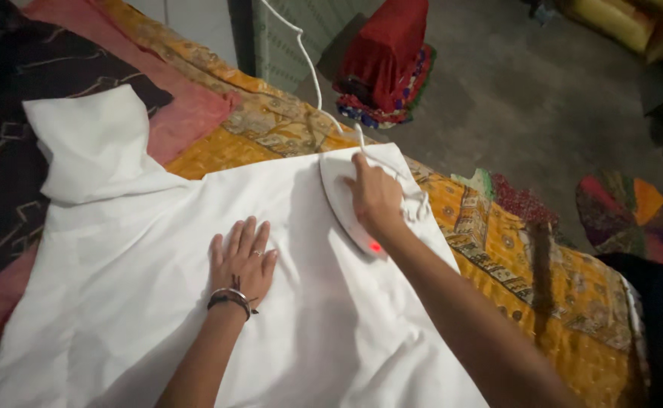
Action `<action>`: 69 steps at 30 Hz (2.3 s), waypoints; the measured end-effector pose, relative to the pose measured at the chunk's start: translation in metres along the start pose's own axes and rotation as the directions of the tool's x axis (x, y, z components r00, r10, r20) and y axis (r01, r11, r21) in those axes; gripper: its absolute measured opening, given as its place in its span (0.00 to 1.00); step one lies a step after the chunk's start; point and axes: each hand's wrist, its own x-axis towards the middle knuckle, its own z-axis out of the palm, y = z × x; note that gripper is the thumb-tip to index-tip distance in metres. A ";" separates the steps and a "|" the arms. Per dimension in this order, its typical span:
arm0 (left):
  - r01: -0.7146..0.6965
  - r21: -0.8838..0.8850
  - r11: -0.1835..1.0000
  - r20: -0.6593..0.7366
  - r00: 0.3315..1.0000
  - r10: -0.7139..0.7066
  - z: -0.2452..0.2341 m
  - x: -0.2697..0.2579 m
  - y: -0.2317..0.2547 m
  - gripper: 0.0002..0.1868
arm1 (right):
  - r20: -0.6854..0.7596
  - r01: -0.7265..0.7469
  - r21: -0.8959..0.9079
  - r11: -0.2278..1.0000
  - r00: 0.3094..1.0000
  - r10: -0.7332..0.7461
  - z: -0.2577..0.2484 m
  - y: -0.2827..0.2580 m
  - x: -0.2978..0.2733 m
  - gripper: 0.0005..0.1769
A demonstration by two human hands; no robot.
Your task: The person irons a white shirt laid out on a patterned bedspread. They use a white electric iron to smooth the front, sleeves, and collar, frequently adjusting the fabric with their hands to ensure even coverage.
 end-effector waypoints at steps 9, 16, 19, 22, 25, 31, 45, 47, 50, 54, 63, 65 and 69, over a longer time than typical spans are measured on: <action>-0.049 -0.005 0.999 -0.011 0.999 0.049 -0.008 0.003 -0.002 0.31 | 0.063 -0.034 0.002 0.999 0.997 0.034 -0.002 0.030 0.021 0.25; 0.073 -0.149 0.986 0.082 0.995 -0.061 -0.003 0.055 -0.032 0.37 | 0.124 -0.009 -0.029 1.000 0.992 0.012 -0.044 0.069 -0.040 0.26; 0.322 -0.179 0.930 0.207 0.936 -0.285 -0.005 0.113 -0.054 0.48 | 0.076 0.004 0.034 0.999 0.997 -0.006 -0.053 0.063 -0.049 0.26; 0.319 -0.027 0.947 0.309 0.904 -0.296 -0.004 0.145 -0.074 0.49 | 0.038 0.019 0.131 0.991 0.999 -0.024 -0.060 0.056 -0.050 0.26; -0.008 0.264 0.964 0.466 0.876 -0.120 0.002 0.165 -0.082 0.39 | 0.012 0.033 0.250 0.968 0.999 -0.037 -0.068 0.048 -0.047 0.27; 0.570 -0.408 0.713 0.260 0.821 -0.508 0.051 0.239 -0.114 0.17 | -0.090 0.049 0.356 0.933 0.996 -0.018 -0.082 0.039 -0.031 0.26; 0.154 -0.414 0.897 -0.108 0.970 -0.217 -0.024 0.303 -0.044 0.31 | -0.231 0.064 0.358 0.932 0.973 0.022 -0.120 0.067 -0.011 0.25; 0.006 -0.192 0.981 -0.083 0.996 -0.022 0.014 0.293 0.008 0.11 | -0.237 0.072 0.324 0.943 0.971 0.007 -0.121 0.079 -0.013 0.25; -0.033 -0.343 0.939 0.105 0.992 0.073 0.038 0.225 0.079 0.09 | -0.274 0.153 0.281 0.948 0.959 -0.073 -0.121 0.098 -0.013 0.26; -0.037 -0.327 0.944 0.388 0.906 0.170 -0.013 0.143 0.167 0.28 | -0.321 0.258 0.181 0.949 0.928 -0.191 -0.121 0.123 -0.021 0.25; 0.251 -0.265 0.931 0.586 0.809 -0.051 -0.062 0.079 0.231 0.41 | -0.338 0.282 0.140 0.949 0.914 -0.222 -0.133 0.148 -0.047 0.25; 0.260 -0.321 0.911 0.548 0.835 -0.045 -0.054 0.085 0.232 0.37 | -0.367 0.296 0.142 0.944 0.902 -0.228 -0.138 0.148 -0.052 0.26; 0.233 -0.506 0.831 0.437 0.899 0.014 -0.049 0.111 0.230 0.31 | -0.403 0.299 0.042 0.953 0.878 -0.258 -0.153 0.149 -0.061 0.25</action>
